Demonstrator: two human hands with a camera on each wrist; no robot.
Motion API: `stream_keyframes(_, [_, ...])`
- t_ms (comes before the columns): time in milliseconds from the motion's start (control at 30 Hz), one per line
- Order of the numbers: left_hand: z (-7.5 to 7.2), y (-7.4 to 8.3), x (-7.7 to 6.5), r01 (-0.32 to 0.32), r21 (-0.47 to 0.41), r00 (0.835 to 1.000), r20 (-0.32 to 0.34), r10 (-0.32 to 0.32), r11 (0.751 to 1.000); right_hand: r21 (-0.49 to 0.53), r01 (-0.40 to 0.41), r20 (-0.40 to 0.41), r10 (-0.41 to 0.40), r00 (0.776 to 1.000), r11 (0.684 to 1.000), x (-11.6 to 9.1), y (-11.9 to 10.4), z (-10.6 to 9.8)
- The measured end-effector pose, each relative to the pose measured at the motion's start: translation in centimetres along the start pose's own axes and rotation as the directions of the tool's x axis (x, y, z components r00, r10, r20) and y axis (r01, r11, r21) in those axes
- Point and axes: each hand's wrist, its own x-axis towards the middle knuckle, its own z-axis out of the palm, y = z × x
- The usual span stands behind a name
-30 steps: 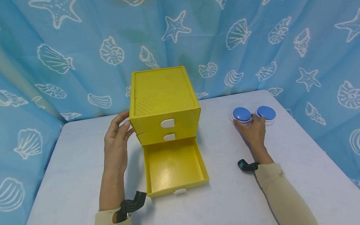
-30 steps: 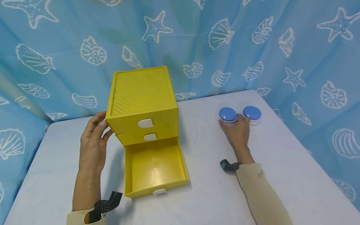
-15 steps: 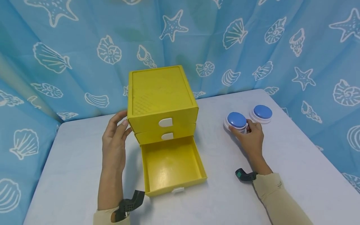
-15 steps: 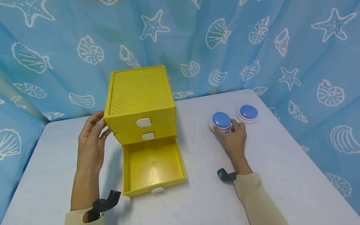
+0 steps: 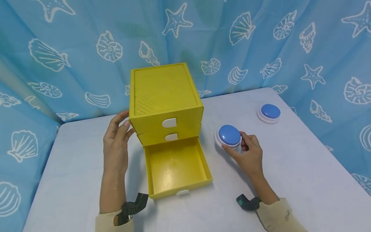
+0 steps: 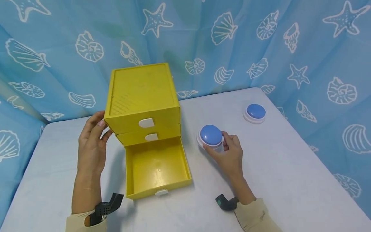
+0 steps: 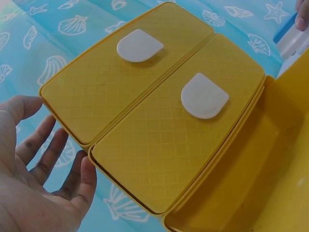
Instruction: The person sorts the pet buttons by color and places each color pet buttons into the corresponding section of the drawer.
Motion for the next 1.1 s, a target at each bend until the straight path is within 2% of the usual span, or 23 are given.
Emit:
stream_keyframes(367, [-0.1, -0.1, 0.0, -0.008, -0.008, 1.0, 0.003, 0.008, 1.0, 0.072, 0.062, 0.054, -0.066, 0.996, 0.996, -2.4, -3.2, 0.1])
stream_keyframes(867, [-0.2, -0.1, 0.2, 0.0, -0.009, 1.0, -0.004, 0.0, 1.0, 0.121, 0.047, 0.096, -0.059, 0.994, 0.992, -4.6, -5.4, 0.5])
stream_keyframes(1100, [-0.1, -0.1, 0.2, 0.001, -0.003, 1.0, -0.015, -0.001, 1.0, 0.205, 0.057, 0.109, -0.081, 0.991, 0.977, -5.7, -7.8, 0.8])
